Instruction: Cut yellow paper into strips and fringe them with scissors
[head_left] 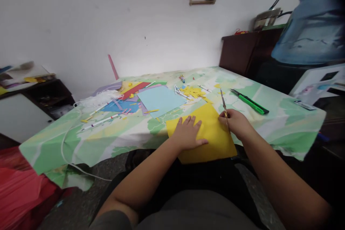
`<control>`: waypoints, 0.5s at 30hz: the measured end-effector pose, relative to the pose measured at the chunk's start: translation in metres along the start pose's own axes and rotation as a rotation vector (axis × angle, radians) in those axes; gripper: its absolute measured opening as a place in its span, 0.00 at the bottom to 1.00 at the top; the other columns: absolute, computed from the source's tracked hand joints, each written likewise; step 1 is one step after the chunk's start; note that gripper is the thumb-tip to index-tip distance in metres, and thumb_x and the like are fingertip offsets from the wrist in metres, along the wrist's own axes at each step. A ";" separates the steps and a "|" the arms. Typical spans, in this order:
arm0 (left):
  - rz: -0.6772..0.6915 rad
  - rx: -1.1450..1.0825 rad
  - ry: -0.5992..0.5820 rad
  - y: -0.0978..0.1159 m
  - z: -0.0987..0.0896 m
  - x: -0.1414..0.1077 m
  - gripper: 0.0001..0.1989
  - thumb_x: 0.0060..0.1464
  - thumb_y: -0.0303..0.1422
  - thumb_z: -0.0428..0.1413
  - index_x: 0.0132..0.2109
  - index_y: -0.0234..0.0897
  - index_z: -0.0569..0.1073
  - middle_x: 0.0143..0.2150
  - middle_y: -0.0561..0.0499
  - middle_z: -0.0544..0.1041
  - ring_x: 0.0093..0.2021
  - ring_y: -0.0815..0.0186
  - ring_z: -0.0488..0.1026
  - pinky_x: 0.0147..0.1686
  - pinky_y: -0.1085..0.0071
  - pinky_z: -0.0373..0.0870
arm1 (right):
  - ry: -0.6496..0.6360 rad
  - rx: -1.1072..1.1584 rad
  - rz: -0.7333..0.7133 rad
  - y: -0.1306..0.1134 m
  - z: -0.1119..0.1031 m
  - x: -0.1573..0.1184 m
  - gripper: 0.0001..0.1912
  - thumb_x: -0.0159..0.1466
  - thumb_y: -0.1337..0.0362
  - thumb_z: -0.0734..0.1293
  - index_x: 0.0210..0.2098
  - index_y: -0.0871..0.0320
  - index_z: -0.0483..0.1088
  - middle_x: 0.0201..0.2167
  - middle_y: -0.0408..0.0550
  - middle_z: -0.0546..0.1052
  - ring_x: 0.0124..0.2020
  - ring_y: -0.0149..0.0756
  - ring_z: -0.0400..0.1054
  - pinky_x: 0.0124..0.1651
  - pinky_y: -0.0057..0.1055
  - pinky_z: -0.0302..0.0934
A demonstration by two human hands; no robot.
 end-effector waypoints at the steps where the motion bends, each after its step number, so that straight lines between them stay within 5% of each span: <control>1: 0.016 -0.003 -0.016 0.000 0.000 0.003 0.37 0.40 0.53 0.47 0.54 0.36 0.59 0.59 0.37 0.53 0.59 0.49 0.45 0.53 0.50 0.30 | 0.003 -0.010 0.004 0.003 -0.002 -0.001 0.07 0.47 0.62 0.62 0.25 0.59 0.65 0.19 0.44 0.69 0.19 0.30 0.60 0.20 0.27 0.51; 9: 0.122 0.024 -0.125 -0.003 0.003 0.017 0.34 0.41 0.51 0.48 0.55 0.40 0.58 0.59 0.41 0.52 0.59 0.53 0.46 0.54 0.54 0.33 | -0.047 -0.090 0.047 0.031 -0.007 -0.019 0.13 0.50 0.54 0.61 0.25 0.58 0.64 0.17 0.44 0.68 0.19 0.31 0.61 0.21 0.27 0.51; 15: 0.141 0.067 -0.074 -0.003 0.001 0.012 0.31 0.42 0.48 0.50 0.54 0.41 0.59 0.59 0.43 0.54 0.59 0.52 0.47 0.54 0.53 0.33 | -0.023 0.022 0.128 0.061 0.000 -0.049 0.19 0.51 0.48 0.59 0.24 0.58 0.65 0.15 0.42 0.66 0.17 0.30 0.59 0.20 0.27 0.51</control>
Point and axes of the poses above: each hand's wrist, its own x-axis towards the middle knuckle, its own z-axis out of the palm, y = z × x, the point moved 10 cm from there along x, towards the middle knuckle
